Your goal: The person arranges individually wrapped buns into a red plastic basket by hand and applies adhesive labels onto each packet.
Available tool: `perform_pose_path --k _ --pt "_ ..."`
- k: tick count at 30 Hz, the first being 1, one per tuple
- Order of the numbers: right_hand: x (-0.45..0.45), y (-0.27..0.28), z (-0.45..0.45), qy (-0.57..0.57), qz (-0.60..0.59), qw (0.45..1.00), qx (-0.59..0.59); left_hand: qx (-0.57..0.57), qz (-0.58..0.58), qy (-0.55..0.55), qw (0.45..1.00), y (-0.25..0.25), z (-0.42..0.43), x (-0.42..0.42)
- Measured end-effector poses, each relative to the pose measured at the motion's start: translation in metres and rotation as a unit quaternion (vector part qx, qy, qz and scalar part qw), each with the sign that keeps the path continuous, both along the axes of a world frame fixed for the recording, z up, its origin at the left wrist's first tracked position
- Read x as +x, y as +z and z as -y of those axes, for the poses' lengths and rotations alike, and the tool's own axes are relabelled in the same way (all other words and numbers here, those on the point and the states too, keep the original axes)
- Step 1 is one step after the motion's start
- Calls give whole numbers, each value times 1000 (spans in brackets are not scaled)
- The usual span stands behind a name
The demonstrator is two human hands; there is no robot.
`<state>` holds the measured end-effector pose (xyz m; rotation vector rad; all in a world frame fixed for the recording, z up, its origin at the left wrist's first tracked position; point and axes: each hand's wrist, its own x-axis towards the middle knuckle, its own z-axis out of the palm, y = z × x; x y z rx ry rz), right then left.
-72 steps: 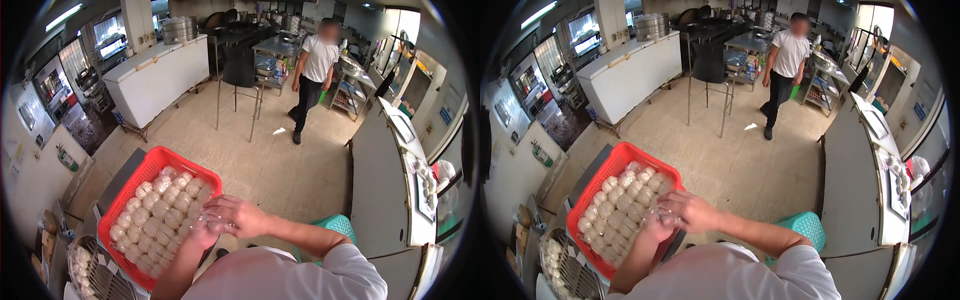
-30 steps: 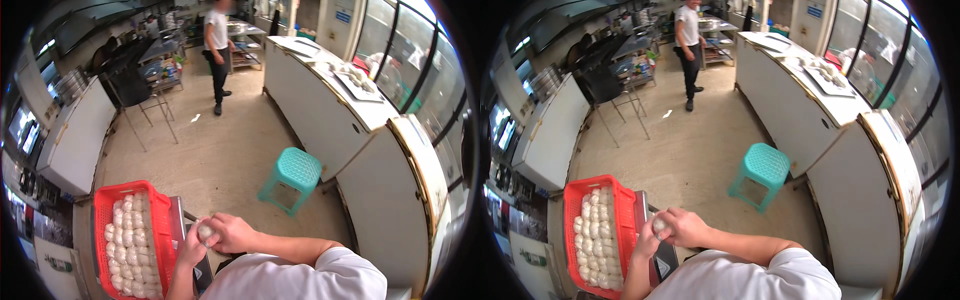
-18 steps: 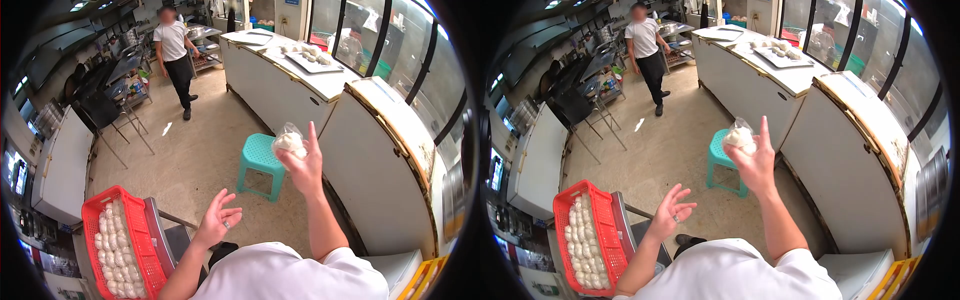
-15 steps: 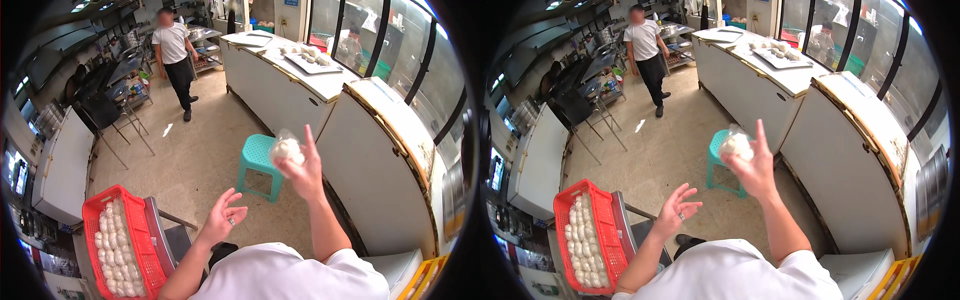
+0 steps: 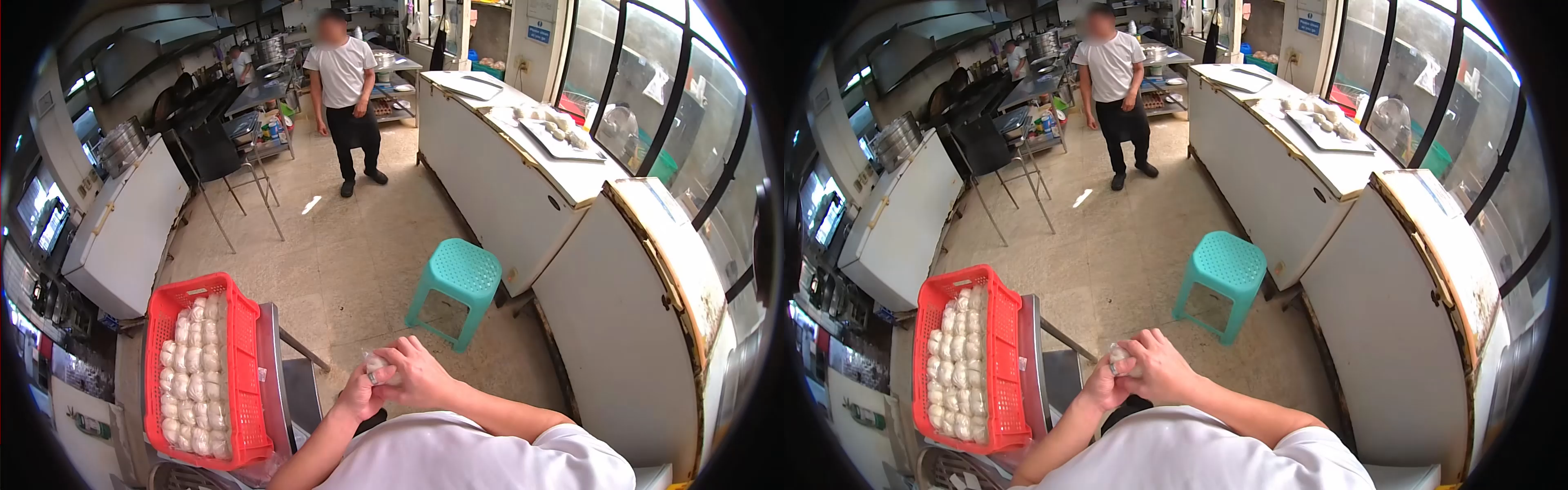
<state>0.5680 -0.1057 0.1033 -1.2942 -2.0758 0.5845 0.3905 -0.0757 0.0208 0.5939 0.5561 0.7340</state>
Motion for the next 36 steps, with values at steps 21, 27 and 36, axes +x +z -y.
perform_pose_path --k 21,27,36 --pt "64 81 -75 -94 -314 935 -135 -1 35 37 999 25 -53 -15" --pt "-50 28 -111 142 -186 934 -271 59 57 127 989 46 -67 -77" --pt "-217 34 -187 229 -235 890 -316 223 -97 292 925 77 -71 -211"
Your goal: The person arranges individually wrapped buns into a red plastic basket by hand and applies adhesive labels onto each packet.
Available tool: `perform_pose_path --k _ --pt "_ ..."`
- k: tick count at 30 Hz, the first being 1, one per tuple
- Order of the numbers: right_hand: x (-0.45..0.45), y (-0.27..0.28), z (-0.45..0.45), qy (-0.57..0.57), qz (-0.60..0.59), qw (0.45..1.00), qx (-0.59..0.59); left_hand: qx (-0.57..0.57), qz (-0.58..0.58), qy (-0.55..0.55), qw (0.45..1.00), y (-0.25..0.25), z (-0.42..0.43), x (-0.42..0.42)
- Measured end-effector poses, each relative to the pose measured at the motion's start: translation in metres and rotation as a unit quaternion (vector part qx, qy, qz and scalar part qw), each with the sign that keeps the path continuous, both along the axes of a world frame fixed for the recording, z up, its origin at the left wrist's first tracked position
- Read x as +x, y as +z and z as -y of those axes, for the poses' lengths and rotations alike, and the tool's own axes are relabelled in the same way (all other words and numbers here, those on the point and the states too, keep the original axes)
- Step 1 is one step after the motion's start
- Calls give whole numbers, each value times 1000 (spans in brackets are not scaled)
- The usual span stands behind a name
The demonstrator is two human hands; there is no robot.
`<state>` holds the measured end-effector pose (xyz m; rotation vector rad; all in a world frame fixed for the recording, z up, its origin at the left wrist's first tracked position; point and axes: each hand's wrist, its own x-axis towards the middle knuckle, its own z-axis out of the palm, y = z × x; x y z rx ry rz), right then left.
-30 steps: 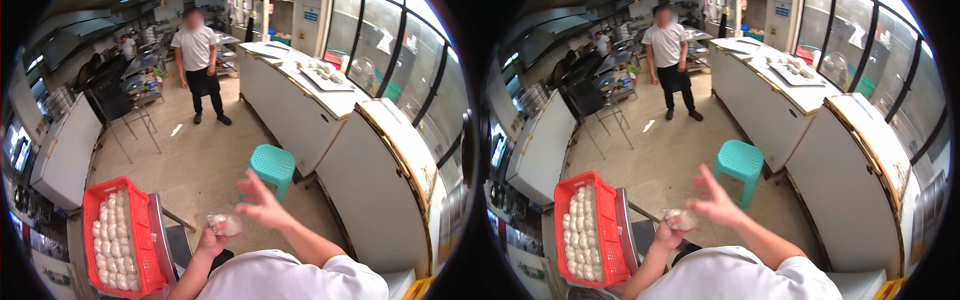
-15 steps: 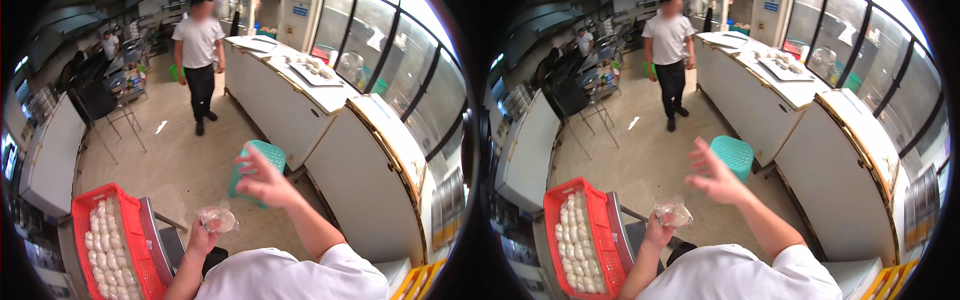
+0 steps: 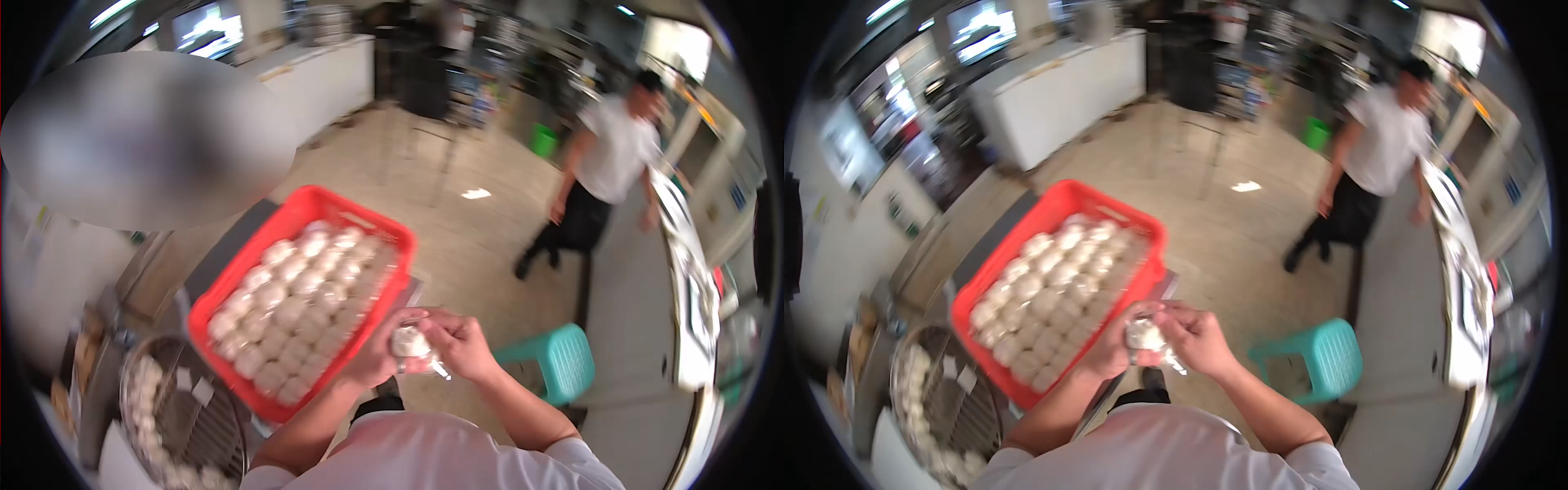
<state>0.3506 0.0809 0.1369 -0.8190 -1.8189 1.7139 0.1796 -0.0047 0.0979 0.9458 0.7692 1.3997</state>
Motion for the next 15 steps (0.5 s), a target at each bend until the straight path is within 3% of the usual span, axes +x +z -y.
perform_pose_path --k 1,3,5,8,10,13,15 --pt "-23 -3 -4 0 -15 999 43 22 -64 44 997 -1 2 -15" --pt "-65 1 -8 4 -29 983 179 -10 18 111 994 -1 11 -35" --pt "-98 12 -11 7 -33 932 361 -34 68 138 987 3 18 -53" --pt "-137 8 -11 61 -89 958 265 -56 79 197 976 -5 32 -73" --pt "-152 2 -10 115 -101 980 129 -70 74 226 969 -9 43 -80" --pt "-168 2 -11 223 -133 965 -33 -108 30 272 956 2 59 -89" --pt "-176 12 -13 293 -68 953 -14 -142 -11 306 941 16 72 -90"
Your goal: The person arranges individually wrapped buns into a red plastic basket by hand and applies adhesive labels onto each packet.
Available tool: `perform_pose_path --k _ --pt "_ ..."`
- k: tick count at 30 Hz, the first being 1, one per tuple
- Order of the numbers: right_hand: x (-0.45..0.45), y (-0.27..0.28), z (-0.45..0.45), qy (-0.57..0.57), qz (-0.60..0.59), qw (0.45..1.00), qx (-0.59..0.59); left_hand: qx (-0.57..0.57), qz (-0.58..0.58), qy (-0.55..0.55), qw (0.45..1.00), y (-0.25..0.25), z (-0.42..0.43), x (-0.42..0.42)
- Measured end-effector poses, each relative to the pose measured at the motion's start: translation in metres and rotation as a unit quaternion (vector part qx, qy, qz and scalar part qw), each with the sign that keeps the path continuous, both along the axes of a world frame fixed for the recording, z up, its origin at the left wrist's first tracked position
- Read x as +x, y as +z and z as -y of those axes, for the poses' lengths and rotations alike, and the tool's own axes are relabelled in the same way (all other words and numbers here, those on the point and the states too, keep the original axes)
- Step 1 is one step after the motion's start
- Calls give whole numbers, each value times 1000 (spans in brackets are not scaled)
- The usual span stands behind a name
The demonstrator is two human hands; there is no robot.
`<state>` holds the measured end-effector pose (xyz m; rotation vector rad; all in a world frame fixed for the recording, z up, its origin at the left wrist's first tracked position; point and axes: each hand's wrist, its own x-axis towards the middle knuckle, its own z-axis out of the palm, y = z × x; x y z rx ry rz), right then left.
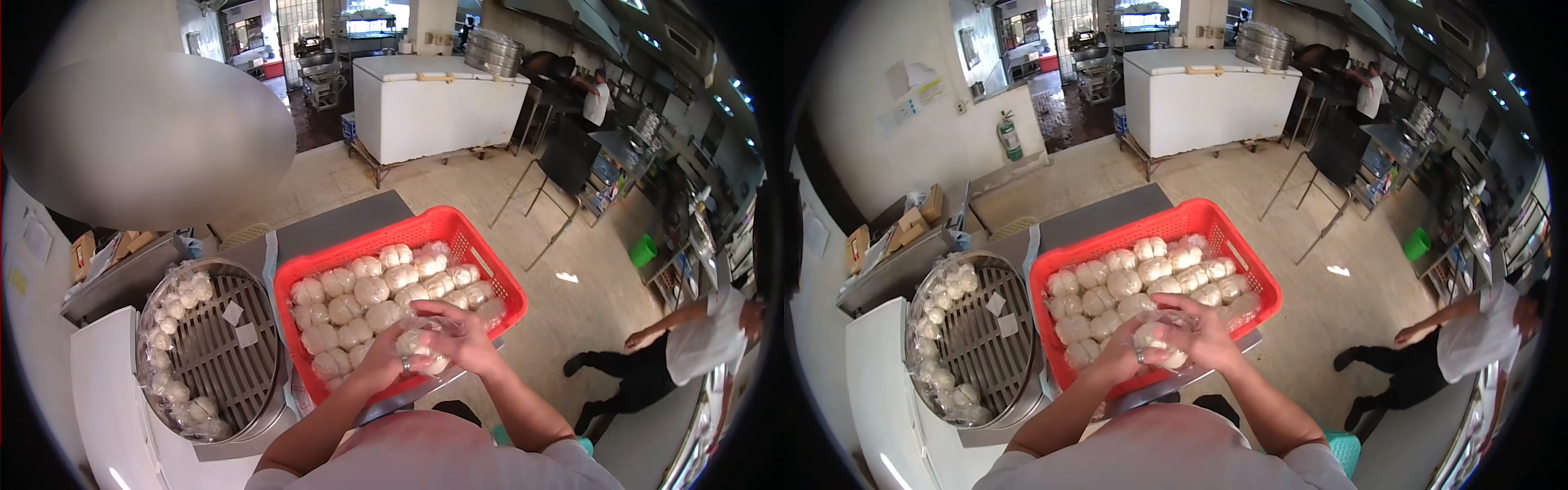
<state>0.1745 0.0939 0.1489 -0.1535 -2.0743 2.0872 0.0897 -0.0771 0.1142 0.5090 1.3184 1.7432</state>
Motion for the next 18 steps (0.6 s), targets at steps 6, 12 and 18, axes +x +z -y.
perform_pose_path --k 6,12,18 --pt "-39 -36 0 59 71 996 3 23 82 44 995 -20 11 -6" --pt "-48 -8 -18 71 -18 996 54 -28 -53 14 998 -18 -24 -29" --pt "-16 -7 -37 4 34 999 -15 -7 -149 -81 985 -12 -67 -36"
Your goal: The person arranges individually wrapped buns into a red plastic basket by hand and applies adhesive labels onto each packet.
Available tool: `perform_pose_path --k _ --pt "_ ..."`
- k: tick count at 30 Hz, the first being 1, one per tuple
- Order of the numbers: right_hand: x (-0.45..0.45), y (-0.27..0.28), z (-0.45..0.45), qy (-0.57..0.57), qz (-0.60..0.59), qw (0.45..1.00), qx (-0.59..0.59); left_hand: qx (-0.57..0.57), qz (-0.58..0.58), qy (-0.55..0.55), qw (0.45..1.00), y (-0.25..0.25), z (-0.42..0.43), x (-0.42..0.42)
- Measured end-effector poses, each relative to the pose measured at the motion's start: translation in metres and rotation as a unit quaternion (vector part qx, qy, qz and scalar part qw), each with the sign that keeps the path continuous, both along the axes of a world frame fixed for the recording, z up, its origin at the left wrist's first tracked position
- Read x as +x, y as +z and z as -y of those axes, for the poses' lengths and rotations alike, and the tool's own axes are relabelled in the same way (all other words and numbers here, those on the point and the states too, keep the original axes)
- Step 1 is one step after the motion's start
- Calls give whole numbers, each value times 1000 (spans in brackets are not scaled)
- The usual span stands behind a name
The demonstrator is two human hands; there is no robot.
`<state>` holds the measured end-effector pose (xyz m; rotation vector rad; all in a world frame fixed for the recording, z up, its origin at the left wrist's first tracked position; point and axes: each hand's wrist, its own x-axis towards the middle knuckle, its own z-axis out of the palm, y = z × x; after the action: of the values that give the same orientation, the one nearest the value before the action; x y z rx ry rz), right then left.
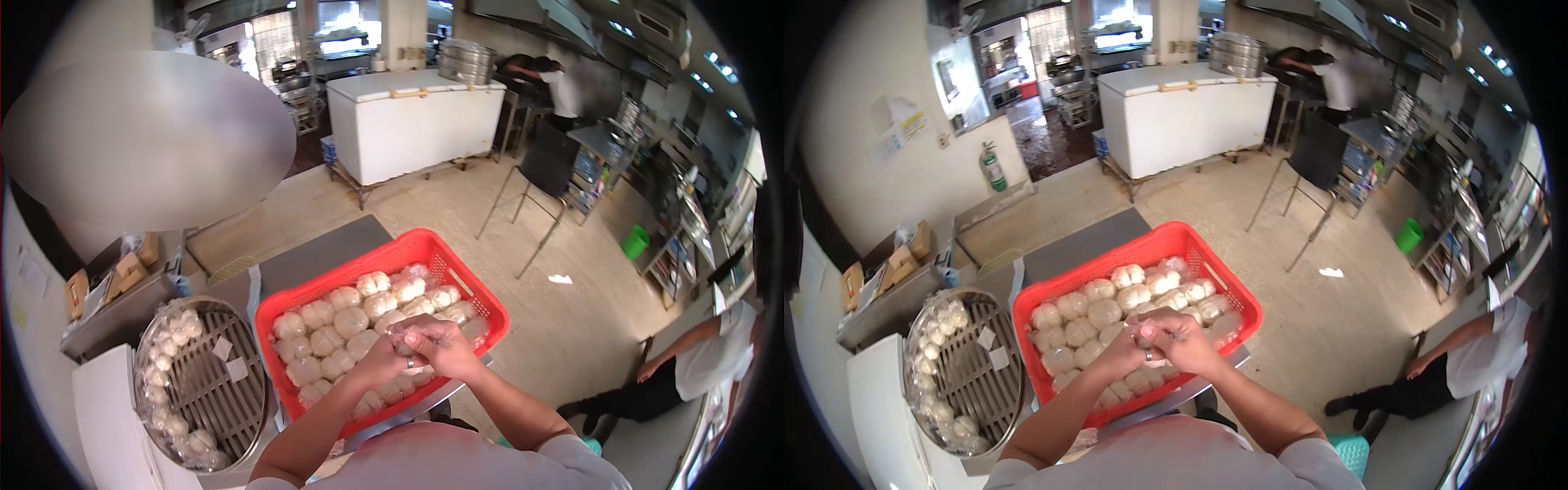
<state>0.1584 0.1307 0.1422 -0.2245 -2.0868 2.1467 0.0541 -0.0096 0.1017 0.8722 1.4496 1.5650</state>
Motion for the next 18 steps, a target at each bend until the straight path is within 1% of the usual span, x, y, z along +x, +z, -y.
perform_pose_path --k 1,2,3,5,6,7,8,9,11,13,14,16,17,18 --pt "9 2 -1 -15 -5 1000 2 4 16 -14 1000 -3 -6 3" --pt "17 1 -3 -27 -10 1000 4 4 26 -26 999 -18 -11 5" --pt "25 -7 -5 -29 -39 998 31 4 38 -36 999 -26 -15 9" --pt "42 -16 -1 -59 -41 997 29 -12 42 -34 998 -41 -15 21" --pt "48 -17 2 -74 -43 996 27 -16 18 -41 999 -43 -13 22" --pt "54 -15 6 -80 -21 996 12 -19 -5 -53 998 -48 -10 24" --pt "58 -16 8 -76 -43 995 44 -21 -28 -77 996 -51 -11 27" --pt "60 -17 10 -82 -61 992 78 9 -39 -80 996 -47 -9 31" --pt "65 -19 14 -97 -93 981 140 31 -8 -83 996 -38 -5 36" --pt "67 -15 14 -103 -114 970 188 118 -84 -44 988 -26 -10 46" --pt "69 -14 15 -106 -117 966 203 124 -108 -30 986 -33 -6 43" --pt "74 -7 17 -146 -113 959 216 98 -135 -22 986 -45 -1 36" --pt "75 -7 20 -158 -114 956 218 68 -97 0 993 -71 8 25" --pt "78 -12 22 -155 -108 962 197 69 -115 1 991 -69 5 28"
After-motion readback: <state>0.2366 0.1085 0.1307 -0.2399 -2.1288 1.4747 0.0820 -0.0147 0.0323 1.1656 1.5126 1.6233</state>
